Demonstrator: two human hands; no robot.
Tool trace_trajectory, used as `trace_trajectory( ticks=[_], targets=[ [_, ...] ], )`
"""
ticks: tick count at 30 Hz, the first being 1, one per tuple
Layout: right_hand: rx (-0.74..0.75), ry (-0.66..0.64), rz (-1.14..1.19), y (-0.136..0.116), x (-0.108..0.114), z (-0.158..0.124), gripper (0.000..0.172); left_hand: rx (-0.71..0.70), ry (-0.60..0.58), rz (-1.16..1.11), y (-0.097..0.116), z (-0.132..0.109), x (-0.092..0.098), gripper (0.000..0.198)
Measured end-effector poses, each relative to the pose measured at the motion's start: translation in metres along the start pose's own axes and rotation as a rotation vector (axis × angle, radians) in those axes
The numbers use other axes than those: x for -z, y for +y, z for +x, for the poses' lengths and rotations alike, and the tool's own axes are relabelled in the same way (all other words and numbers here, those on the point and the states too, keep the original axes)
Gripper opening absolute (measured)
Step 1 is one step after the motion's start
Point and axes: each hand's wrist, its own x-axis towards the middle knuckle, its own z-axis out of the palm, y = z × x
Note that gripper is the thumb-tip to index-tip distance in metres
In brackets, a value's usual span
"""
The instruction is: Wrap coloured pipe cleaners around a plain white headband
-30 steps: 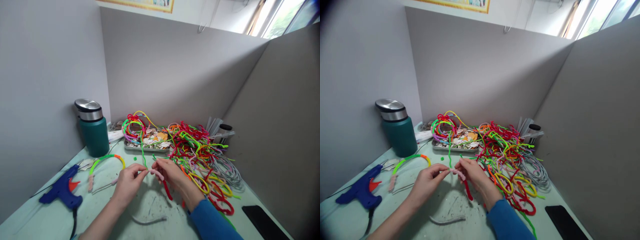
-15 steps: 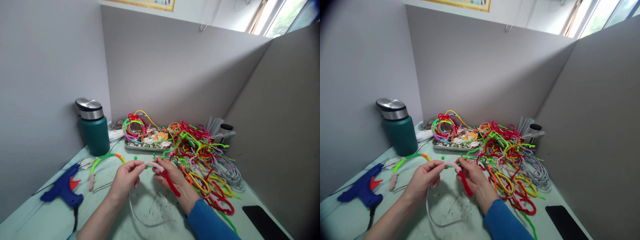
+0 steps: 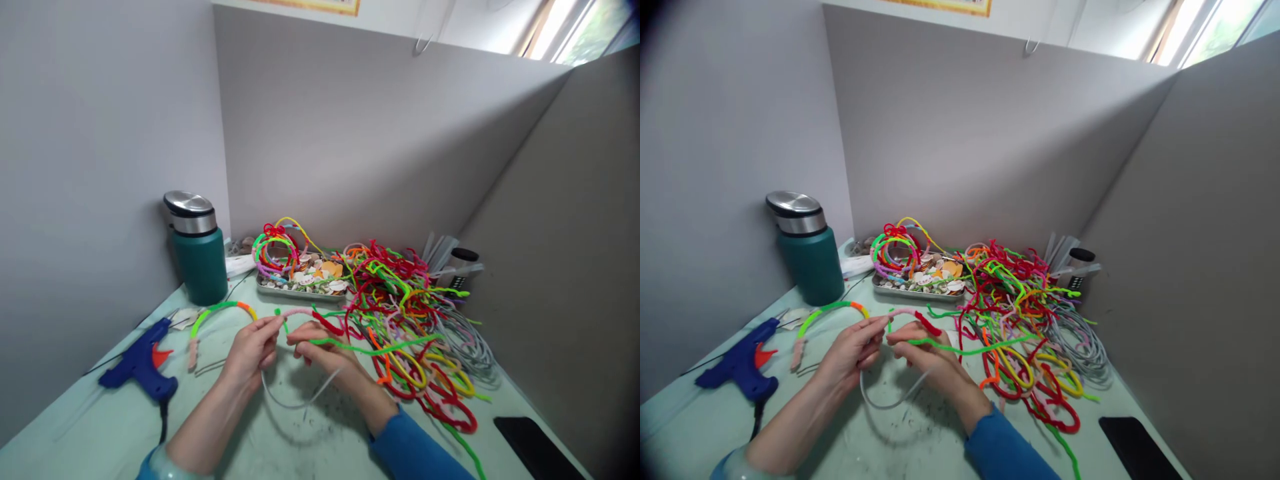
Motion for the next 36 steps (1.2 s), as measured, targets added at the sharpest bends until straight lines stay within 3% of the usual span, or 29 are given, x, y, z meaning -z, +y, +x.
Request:
trace_trajectory(
  ticks=[3, 7, 13, 18, 22, 26, 29, 31, 33, 36],
  targets=[
    [0.12, -0.009, -0.083, -0.007, -0.003, -0.002, 0.016, 0.017, -0.008, -0.03, 0.0, 0.001, 0.001, 0.028],
    [0.161, 0.017, -0.108, -0.005, -0.003, -0.002, 0.016, 0.003, 0.005, -0.016, 0.001, -0.001, -0.001, 0.028],
    [0.384, -0.089, -0.237, 0.009, -0.002, 0.0, 0.026, -0.025, 0.028, 0.067, -0.001, -0.002, -0.002, 0.033],
    [0.547, -0.128, -0.372, 0.004, -0.008, 0.0, 0.038, 0.004, -0.025, 0.069, -0.009, 0.0, -0.002, 0.032],
    [0.526, -0.076, -0.445, 0.005, -0.01, -0.004, 0.044, 0.039, -0.09, 0.005, -0.009, 0.0, -0.002, 0.029],
    [0.431, -0.064, -0.506, 0.02, -0.003, -0.003, 0.022, 0.054, -0.124, -0.015, -0.005, 0.0, -0.001, 0.027],
    [0.268, 0.118, -0.498, 0.028, 0.005, 0.002, 0.016, 0.09, -0.145, 0.012, -0.004, 0.0, 0.0, 0.028],
    [0.242, 0.222, -0.459, 0.026, 0.009, 0.005, 0.023, 0.116, -0.162, 0.044, -0.005, 0.0, 0.001, 0.029],
    [0.273, 0.221, -0.433, 0.021, 0.011, 0.006, 0.027, 0.138, -0.185, 0.082, -0.006, 0.0, 0.001, 0.029],
    [0.338, 0.105, -0.418, 0.014, 0.011, 0.007, 0.018, 0.157, -0.203, 0.145, -0.008, -0.001, 0.0, 0.028]
  ],
)
